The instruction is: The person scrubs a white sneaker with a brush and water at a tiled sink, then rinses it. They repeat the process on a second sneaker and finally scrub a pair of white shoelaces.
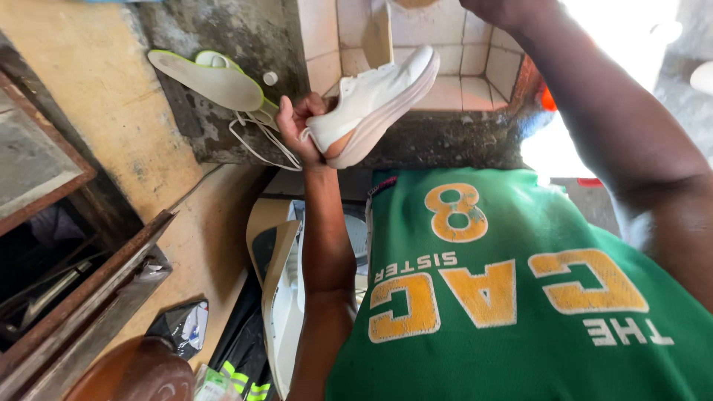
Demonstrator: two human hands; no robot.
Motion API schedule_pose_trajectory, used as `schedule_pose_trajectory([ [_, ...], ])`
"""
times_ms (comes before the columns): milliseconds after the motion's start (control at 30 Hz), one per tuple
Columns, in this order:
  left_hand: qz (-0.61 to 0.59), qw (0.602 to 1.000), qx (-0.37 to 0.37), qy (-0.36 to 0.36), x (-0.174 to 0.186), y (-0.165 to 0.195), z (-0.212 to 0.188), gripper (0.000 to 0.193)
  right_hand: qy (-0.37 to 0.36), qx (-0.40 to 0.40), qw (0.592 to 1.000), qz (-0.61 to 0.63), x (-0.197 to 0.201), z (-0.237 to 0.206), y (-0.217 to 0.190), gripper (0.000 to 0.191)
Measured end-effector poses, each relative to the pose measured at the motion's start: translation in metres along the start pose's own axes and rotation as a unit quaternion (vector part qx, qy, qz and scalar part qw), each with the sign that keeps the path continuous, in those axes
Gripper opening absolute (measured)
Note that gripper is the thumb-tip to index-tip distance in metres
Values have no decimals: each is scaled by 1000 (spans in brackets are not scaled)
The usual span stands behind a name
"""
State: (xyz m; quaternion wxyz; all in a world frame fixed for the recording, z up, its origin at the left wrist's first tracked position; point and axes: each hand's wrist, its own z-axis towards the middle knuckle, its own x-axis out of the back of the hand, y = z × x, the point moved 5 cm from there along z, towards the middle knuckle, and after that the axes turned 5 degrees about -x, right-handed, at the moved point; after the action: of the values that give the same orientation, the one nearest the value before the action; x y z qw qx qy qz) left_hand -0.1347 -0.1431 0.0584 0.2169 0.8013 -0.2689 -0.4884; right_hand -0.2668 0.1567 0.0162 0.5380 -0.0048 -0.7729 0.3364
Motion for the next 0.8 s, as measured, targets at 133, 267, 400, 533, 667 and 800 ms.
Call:
schedule_pose_trajectory([
  [133,7,1000,-14,-4,-4,6,1,59,-17,-10,1000,1,-6,14,-13,46],
  [267,3,1000,-12,-18,1,1,3,56,-64,-91,987,119,3,19,-29,46],
  [400,-36,999,8,-26,21,-12,6,57,-104,-85,986,103,1,-5,-63,47],
  [533,44,998,-1,-39,28,-17,7,63,-164,-107,978,-70,12,-35,-42,59],
  [667,278,948,-100,-116,-10,-5,4,65,-107,-246,945,188,18,-61,-5,74],
  [800,588,737,-148,-298,-75,-4,-6,41,-50,-266,845,462,-7,-83,-15,70],
])
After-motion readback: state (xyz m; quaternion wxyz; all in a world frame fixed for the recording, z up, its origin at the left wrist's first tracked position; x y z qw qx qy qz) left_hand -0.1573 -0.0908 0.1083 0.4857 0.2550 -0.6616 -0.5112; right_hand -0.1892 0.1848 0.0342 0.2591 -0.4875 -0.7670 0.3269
